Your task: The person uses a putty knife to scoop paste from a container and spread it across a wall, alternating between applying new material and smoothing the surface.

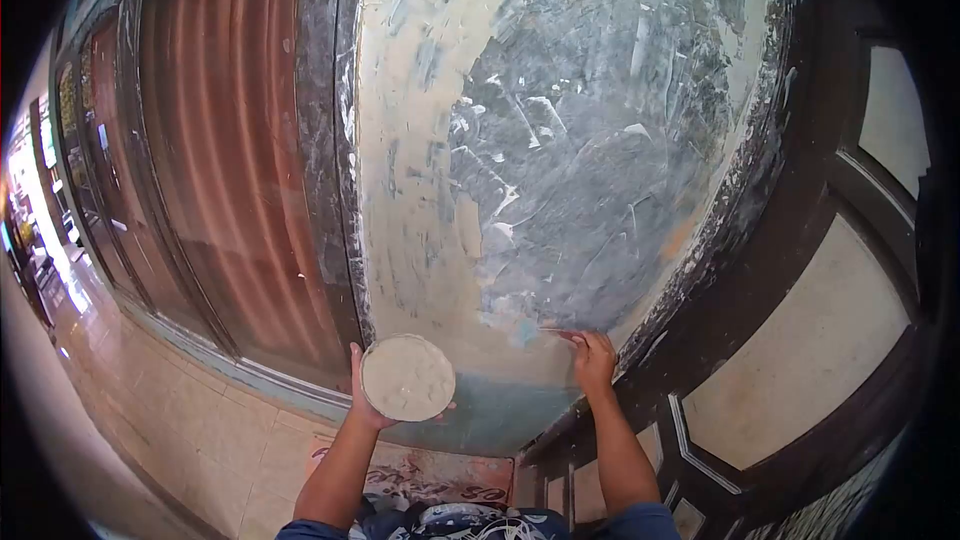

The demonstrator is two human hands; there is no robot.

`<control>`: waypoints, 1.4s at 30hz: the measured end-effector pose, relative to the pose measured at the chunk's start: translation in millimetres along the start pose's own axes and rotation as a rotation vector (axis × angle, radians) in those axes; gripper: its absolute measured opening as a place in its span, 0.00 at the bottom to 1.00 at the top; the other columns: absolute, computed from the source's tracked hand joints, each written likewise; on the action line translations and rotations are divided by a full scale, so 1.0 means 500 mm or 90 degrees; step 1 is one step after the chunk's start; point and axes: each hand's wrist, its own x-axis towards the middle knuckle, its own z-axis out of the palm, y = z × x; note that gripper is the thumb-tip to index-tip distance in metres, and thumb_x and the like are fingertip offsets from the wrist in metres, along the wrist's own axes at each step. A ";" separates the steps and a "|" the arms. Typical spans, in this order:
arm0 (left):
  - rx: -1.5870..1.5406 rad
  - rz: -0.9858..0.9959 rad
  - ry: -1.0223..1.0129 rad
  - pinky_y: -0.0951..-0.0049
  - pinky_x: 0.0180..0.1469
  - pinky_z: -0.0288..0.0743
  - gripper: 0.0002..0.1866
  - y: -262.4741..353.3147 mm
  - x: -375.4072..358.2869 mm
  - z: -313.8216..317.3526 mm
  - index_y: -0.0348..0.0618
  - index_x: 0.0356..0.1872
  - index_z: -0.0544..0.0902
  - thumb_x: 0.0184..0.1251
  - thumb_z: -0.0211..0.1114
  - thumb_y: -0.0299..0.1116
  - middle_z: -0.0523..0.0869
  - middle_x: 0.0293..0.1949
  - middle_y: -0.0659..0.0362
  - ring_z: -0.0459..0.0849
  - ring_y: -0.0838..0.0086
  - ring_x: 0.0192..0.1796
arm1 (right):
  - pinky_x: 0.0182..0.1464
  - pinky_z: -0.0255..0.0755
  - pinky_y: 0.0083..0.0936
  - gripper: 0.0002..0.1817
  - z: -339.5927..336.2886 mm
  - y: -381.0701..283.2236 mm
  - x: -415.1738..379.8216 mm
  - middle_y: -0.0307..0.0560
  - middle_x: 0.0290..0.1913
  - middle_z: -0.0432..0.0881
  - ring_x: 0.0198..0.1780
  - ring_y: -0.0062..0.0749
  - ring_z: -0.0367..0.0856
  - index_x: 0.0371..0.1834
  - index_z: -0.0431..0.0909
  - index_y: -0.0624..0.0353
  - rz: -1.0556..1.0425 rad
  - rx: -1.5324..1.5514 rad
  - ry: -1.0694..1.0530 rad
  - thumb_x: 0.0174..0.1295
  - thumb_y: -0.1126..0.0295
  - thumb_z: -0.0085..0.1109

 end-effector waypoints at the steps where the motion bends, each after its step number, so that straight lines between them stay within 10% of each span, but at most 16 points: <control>1: -0.001 0.001 -0.001 0.09 0.61 0.66 0.65 -0.002 -0.002 0.002 0.61 0.84 0.62 0.51 0.43 0.95 0.64 0.81 0.38 0.67 0.12 0.70 | 0.52 0.79 0.46 0.06 -0.003 -0.001 0.002 0.55 0.41 0.89 0.47 0.57 0.85 0.41 0.88 0.64 -0.001 0.026 0.012 0.63 0.76 0.67; 13: 0.041 0.016 0.014 0.11 0.56 0.72 0.64 -0.009 0.010 0.026 0.61 0.84 0.64 0.51 0.48 0.94 0.66 0.80 0.39 0.66 0.08 0.69 | 0.51 0.79 0.45 0.09 -0.036 -0.057 0.037 0.55 0.44 0.89 0.47 0.58 0.84 0.45 0.87 0.62 -0.010 0.087 -0.051 0.63 0.80 0.62; 26: 0.176 -0.002 0.018 0.13 0.61 0.71 0.65 -0.027 0.047 0.053 0.56 0.85 0.61 0.54 0.39 0.95 0.64 0.81 0.38 0.70 0.15 0.70 | 0.59 0.83 0.39 0.24 -0.091 -0.314 0.094 0.39 0.51 0.87 0.58 0.47 0.83 0.53 0.86 0.54 -0.515 0.165 -0.273 0.49 0.81 0.68; 42: 0.133 -0.027 -0.023 0.13 0.61 0.71 0.67 -0.016 0.038 0.052 0.56 0.86 0.58 0.53 0.36 0.96 0.63 0.82 0.38 0.70 0.17 0.71 | 0.59 0.83 0.38 0.23 -0.075 -0.329 0.096 0.40 0.51 0.86 0.59 0.47 0.83 0.53 0.87 0.56 -0.504 0.173 -0.243 0.50 0.79 0.67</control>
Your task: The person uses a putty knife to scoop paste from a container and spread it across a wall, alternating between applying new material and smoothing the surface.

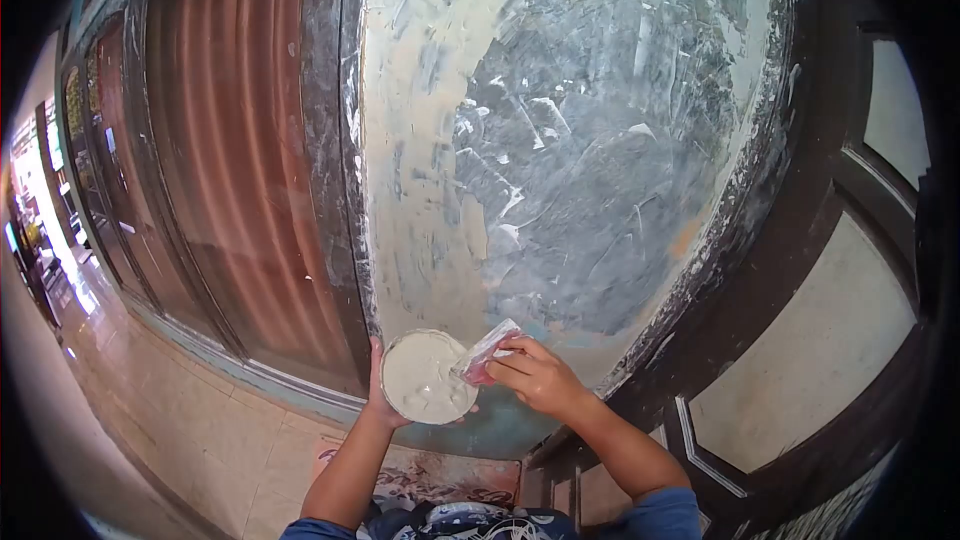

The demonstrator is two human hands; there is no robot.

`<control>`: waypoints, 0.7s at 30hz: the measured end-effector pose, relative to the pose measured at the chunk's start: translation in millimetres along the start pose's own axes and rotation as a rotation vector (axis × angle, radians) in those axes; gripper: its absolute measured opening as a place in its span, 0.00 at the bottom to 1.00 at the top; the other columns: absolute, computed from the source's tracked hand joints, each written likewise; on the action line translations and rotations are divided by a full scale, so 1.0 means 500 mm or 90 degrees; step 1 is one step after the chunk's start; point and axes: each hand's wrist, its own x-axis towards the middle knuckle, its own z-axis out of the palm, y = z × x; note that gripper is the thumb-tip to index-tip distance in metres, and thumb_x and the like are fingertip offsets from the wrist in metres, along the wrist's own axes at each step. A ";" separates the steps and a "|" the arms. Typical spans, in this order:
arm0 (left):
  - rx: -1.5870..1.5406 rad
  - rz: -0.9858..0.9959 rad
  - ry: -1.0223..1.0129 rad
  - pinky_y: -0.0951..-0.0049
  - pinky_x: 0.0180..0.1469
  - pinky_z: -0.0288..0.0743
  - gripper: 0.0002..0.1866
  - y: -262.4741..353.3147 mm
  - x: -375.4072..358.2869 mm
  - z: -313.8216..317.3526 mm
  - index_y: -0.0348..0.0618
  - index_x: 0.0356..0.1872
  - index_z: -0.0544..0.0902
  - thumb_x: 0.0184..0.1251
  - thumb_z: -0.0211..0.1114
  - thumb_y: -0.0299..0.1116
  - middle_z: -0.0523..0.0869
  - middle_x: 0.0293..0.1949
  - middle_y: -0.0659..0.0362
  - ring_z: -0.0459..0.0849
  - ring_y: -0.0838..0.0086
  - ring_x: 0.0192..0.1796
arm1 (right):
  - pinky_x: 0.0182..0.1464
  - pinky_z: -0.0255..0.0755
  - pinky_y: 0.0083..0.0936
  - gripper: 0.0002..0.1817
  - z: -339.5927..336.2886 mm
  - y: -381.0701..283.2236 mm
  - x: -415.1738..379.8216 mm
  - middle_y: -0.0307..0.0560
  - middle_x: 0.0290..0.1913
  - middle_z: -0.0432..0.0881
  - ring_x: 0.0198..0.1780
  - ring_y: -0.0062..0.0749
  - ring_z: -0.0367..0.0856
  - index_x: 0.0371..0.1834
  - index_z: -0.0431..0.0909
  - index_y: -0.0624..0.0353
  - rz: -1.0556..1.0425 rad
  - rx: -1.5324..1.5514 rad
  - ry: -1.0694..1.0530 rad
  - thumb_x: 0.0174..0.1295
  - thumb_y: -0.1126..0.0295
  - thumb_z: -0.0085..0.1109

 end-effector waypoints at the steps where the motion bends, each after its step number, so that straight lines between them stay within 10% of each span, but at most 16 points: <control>1: 0.002 -0.001 -0.001 0.13 0.61 0.71 0.67 0.000 0.001 0.001 0.56 0.86 0.58 0.53 0.36 0.96 0.63 0.82 0.38 0.70 0.17 0.71 | 0.59 0.83 0.38 0.23 -0.002 -0.001 0.000 0.41 0.51 0.86 0.59 0.47 0.83 0.53 0.86 0.56 0.005 -0.002 0.001 0.49 0.80 0.67; 21: 0.095 -0.009 0.079 0.06 0.60 0.65 0.67 -0.006 0.003 0.001 0.54 0.85 0.61 0.52 0.45 0.94 0.63 0.82 0.39 0.67 0.15 0.72 | 0.59 0.82 0.40 0.24 0.016 0.011 -0.015 0.46 0.51 0.86 0.60 0.52 0.82 0.53 0.85 0.59 0.084 -0.053 0.041 0.49 0.83 0.67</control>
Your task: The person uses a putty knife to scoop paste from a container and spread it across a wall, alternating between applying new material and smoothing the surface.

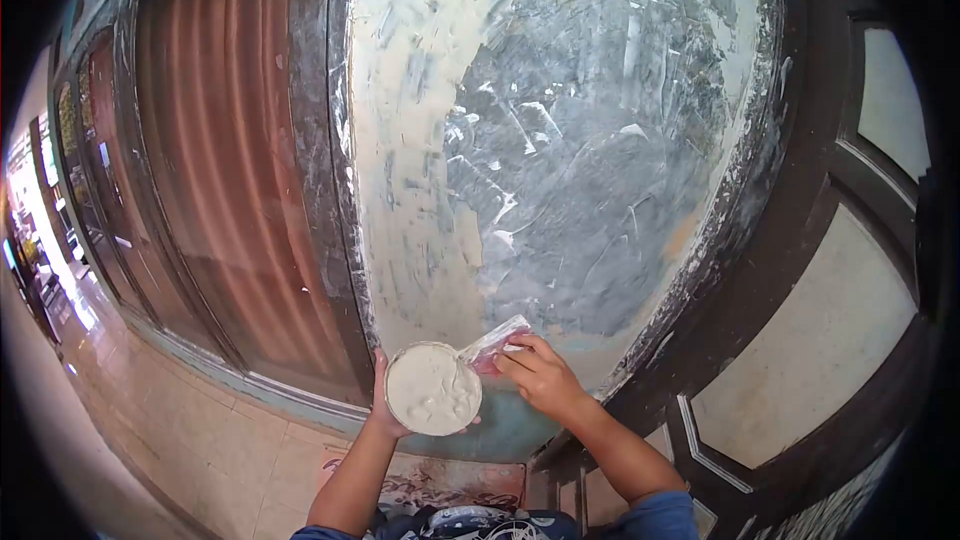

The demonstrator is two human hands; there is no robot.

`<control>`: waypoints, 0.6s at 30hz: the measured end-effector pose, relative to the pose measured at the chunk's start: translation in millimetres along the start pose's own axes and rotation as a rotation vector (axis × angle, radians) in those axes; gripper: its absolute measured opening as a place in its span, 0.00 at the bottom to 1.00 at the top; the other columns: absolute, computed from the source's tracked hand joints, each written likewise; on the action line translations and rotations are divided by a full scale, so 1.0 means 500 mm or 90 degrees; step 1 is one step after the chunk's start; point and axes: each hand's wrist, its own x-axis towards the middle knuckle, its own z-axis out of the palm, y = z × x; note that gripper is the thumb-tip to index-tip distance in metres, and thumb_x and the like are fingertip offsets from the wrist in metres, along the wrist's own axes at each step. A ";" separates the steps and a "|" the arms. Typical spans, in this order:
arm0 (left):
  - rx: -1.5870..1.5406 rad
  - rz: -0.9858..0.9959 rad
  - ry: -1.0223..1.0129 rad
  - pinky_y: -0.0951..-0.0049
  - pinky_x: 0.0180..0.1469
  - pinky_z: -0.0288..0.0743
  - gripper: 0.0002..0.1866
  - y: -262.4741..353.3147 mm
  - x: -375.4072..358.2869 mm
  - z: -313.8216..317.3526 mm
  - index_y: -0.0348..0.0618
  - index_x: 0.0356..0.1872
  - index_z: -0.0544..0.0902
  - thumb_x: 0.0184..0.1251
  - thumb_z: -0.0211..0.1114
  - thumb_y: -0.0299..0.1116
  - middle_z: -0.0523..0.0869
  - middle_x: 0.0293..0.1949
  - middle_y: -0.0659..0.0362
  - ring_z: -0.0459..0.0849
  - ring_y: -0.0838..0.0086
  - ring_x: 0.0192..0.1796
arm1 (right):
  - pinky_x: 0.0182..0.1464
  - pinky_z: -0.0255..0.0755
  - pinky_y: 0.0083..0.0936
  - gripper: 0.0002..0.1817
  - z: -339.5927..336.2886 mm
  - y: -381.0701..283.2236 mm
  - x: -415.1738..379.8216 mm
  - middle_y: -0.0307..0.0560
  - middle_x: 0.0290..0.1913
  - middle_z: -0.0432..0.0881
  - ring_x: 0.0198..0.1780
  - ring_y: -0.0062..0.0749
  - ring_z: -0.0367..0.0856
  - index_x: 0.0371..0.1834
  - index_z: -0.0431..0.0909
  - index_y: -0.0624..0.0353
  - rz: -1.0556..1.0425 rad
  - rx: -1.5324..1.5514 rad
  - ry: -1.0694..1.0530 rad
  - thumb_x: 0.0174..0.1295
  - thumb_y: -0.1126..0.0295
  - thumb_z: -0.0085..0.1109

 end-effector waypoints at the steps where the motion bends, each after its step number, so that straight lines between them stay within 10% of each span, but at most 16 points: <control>1: 0.034 0.005 0.023 0.06 0.60 0.65 0.67 -0.001 0.000 0.005 0.54 0.85 0.61 0.51 0.46 0.94 0.63 0.82 0.38 0.67 0.16 0.72 | 0.60 0.82 0.40 0.24 0.004 0.002 -0.001 0.46 0.51 0.86 0.60 0.52 0.82 0.53 0.85 0.59 -0.001 -0.001 0.003 0.49 0.83 0.67; 11: -0.056 -0.036 -0.064 0.20 0.69 0.69 0.61 -0.035 0.005 -0.061 0.48 0.84 0.63 0.64 0.36 0.89 0.71 0.79 0.45 0.75 0.35 0.74 | 0.60 0.82 0.40 0.24 0.031 -0.002 0.017 0.47 0.52 0.86 0.59 0.53 0.82 0.54 0.85 0.60 0.000 0.001 0.034 0.50 0.82 0.66; 16: 0.080 0.003 0.162 0.48 0.78 0.69 0.59 -0.050 -0.001 -0.081 0.44 0.83 0.65 0.69 0.36 0.86 0.71 0.80 0.47 0.75 0.48 0.76 | 0.56 0.83 0.41 0.23 0.039 0.026 0.006 0.47 0.49 0.87 0.56 0.51 0.84 0.52 0.86 0.59 0.039 -0.016 0.069 0.49 0.81 0.69; 18: 0.065 0.012 0.163 0.40 0.76 0.70 0.59 -0.048 -0.008 -0.097 0.45 0.83 0.65 0.68 0.37 0.87 0.71 0.80 0.46 0.75 0.45 0.76 | 0.53 0.83 0.41 0.21 0.037 0.050 -0.011 0.47 0.47 0.88 0.54 0.50 0.84 0.50 0.87 0.59 0.075 -0.016 0.084 0.50 0.80 0.70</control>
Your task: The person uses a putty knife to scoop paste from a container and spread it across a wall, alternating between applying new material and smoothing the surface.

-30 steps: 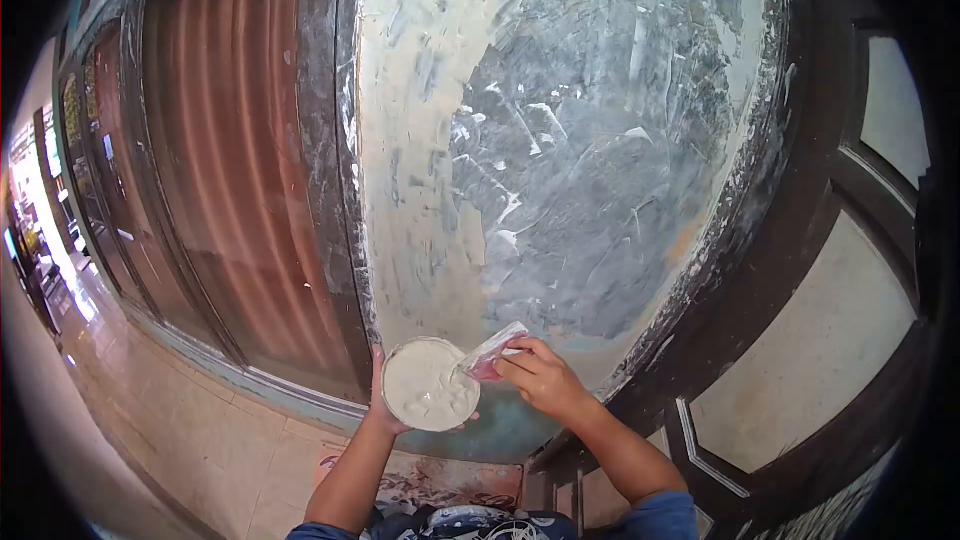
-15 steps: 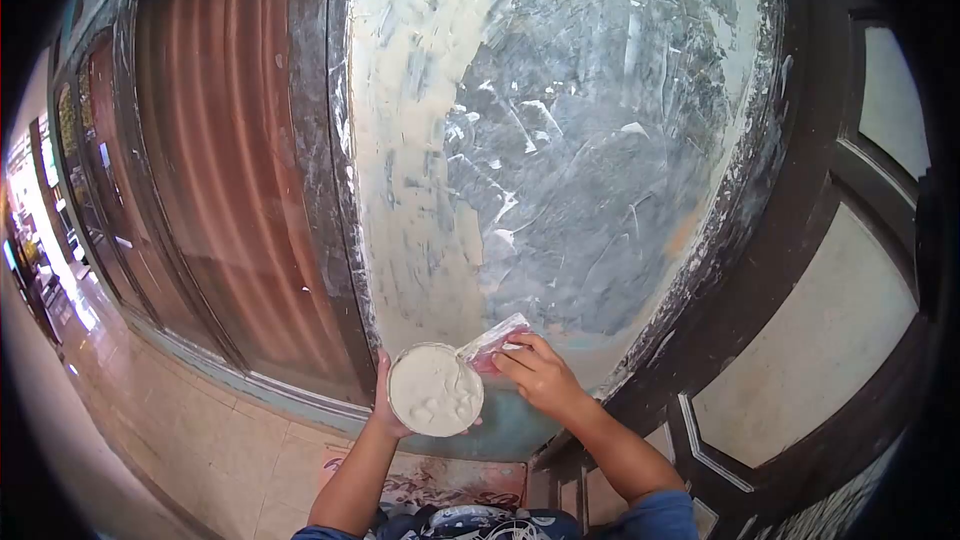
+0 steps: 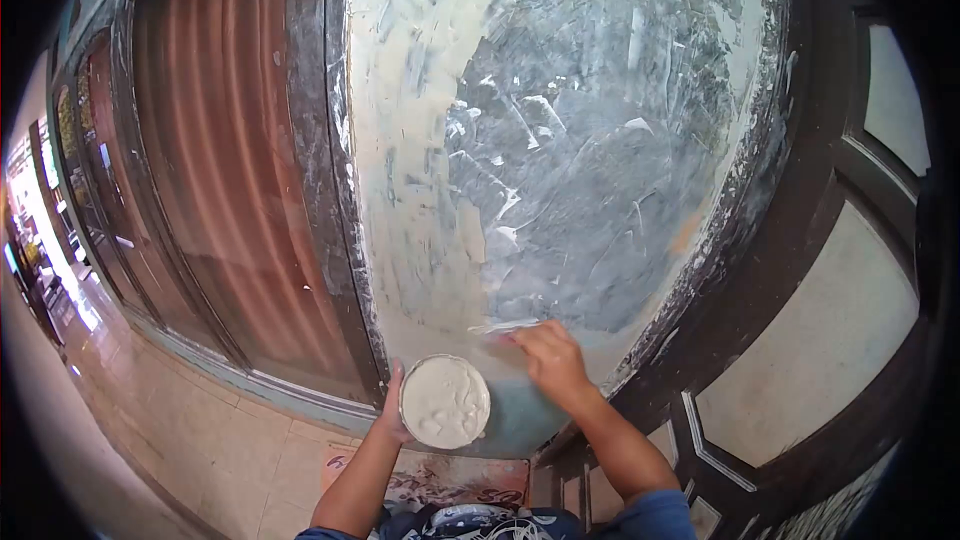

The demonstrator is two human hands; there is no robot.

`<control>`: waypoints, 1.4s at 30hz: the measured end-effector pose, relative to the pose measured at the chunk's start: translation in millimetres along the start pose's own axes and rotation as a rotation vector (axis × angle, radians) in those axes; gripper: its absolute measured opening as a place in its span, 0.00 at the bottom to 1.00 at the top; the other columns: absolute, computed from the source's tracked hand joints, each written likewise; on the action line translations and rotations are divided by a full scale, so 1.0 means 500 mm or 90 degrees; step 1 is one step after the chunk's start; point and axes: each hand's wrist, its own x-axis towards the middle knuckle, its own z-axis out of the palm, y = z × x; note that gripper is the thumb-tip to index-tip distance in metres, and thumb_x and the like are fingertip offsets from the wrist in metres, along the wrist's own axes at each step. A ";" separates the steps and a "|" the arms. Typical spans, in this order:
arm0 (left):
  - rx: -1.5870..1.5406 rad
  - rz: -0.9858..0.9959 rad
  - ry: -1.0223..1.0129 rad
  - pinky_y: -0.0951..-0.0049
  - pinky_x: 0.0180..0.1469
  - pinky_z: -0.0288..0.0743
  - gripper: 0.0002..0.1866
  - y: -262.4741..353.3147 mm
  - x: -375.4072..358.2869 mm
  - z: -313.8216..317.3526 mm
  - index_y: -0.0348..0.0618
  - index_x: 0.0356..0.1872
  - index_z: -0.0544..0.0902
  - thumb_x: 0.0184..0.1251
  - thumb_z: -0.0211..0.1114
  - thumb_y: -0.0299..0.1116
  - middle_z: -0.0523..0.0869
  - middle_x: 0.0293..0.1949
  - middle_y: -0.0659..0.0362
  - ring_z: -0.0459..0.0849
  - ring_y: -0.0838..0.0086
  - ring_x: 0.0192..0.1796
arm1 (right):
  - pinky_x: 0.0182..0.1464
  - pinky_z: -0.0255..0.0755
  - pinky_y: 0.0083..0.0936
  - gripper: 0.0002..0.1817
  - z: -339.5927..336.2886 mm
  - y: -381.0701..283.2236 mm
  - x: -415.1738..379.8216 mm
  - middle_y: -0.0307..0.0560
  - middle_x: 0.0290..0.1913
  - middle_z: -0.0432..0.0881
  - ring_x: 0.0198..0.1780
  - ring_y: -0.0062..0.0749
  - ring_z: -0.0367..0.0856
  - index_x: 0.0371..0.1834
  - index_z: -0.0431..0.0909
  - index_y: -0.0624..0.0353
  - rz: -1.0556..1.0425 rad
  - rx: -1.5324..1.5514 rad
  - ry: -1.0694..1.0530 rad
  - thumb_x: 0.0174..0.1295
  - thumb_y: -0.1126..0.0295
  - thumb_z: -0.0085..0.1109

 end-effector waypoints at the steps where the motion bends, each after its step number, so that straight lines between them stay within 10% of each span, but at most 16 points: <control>1: -0.015 0.007 -0.001 0.33 0.74 0.70 0.59 0.002 -0.003 -0.006 0.46 0.83 0.65 0.67 0.37 0.87 0.70 0.80 0.46 0.74 0.43 0.76 | 0.50 0.83 0.42 0.17 -0.005 0.013 -0.007 0.47 0.46 0.88 0.52 0.50 0.85 0.48 0.87 0.59 0.067 -0.020 0.027 0.53 0.79 0.71; 4: -0.145 -0.014 -0.192 0.17 0.64 0.70 0.62 0.033 -0.023 0.004 0.51 0.83 0.65 0.61 0.39 0.91 0.68 0.80 0.42 0.71 0.27 0.74 | 0.45 0.82 0.44 0.11 -0.018 0.059 -0.049 0.46 0.44 0.88 0.49 0.49 0.85 0.45 0.86 0.58 0.170 -0.078 0.042 0.58 0.77 0.71; 10: -0.310 0.048 -0.178 0.09 0.52 0.73 0.65 0.055 -0.047 0.026 0.60 0.83 0.64 0.49 0.48 0.95 0.68 0.78 0.36 0.69 0.07 0.65 | 0.43 0.81 0.44 0.07 0.012 0.125 -0.175 0.47 0.40 0.88 0.44 0.51 0.85 0.44 0.86 0.58 0.270 -0.141 -0.069 0.63 0.76 0.68; 42: -0.340 0.125 -0.109 0.04 0.50 0.71 0.63 0.049 -0.081 0.041 0.59 0.83 0.63 0.51 0.49 0.93 0.67 0.78 0.35 0.69 0.08 0.66 | 0.47 0.79 0.46 0.07 0.062 0.125 -0.197 0.47 0.42 0.88 0.46 0.53 0.84 0.44 0.86 0.58 0.297 -0.127 0.055 0.63 0.76 0.65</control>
